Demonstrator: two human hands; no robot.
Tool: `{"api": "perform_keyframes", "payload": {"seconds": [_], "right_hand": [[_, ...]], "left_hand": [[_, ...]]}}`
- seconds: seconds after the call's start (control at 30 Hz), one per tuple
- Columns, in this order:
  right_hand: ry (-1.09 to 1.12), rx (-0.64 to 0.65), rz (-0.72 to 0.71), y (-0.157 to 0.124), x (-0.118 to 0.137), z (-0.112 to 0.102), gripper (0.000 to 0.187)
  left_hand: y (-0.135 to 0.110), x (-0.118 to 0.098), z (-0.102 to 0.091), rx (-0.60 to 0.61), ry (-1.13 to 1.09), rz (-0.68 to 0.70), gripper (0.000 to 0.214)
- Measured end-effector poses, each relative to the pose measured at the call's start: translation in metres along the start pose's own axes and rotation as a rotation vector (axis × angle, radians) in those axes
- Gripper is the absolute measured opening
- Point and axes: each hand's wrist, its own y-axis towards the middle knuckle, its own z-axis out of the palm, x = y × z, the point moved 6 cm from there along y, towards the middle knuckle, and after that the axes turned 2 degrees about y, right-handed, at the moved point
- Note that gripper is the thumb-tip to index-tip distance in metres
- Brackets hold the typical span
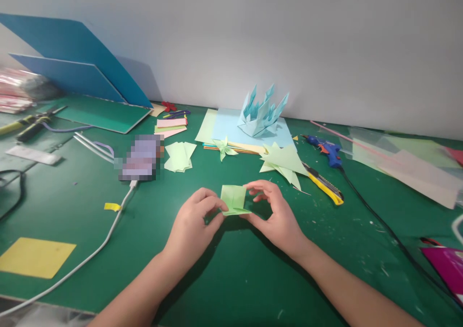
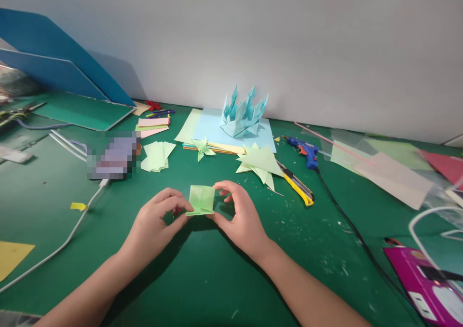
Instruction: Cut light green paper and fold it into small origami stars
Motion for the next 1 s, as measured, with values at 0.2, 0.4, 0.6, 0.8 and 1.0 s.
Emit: {"api": "perform_keyframes", "payload": {"seconds": [0.2, 0.4, 0.6, 0.8, 1.0], "right_hand": [[-0.143, 0.169, -0.232, 0.0, 0.018, 0.005, 0.021], [-0.109, 0.341, -0.309, -0.003, 0.015, 0.011, 0.018], [-0.092, 0.41, -0.294, -0.001, 0.015, 0.009, 0.011], [-0.112, 0.397, -0.276, 0.0, 0.018, 0.008, 0.017], [-0.131, 0.362, -0.242, -0.002, 0.015, 0.009, 0.016]], "left_hand": [[-0.003, -0.003, 0.011, 0.146, 0.048, 0.075, 0.022], [-0.008, -0.004, 0.014, 0.206, 0.071, 0.138, 0.015], [-0.009, -0.007, 0.014, 0.215, 0.083, 0.183, 0.016], [-0.008, -0.01, 0.018, 0.284, 0.162, 0.17, 0.026], [-0.008, -0.008, 0.021, 0.28, 0.174, 0.135, 0.025]]}}
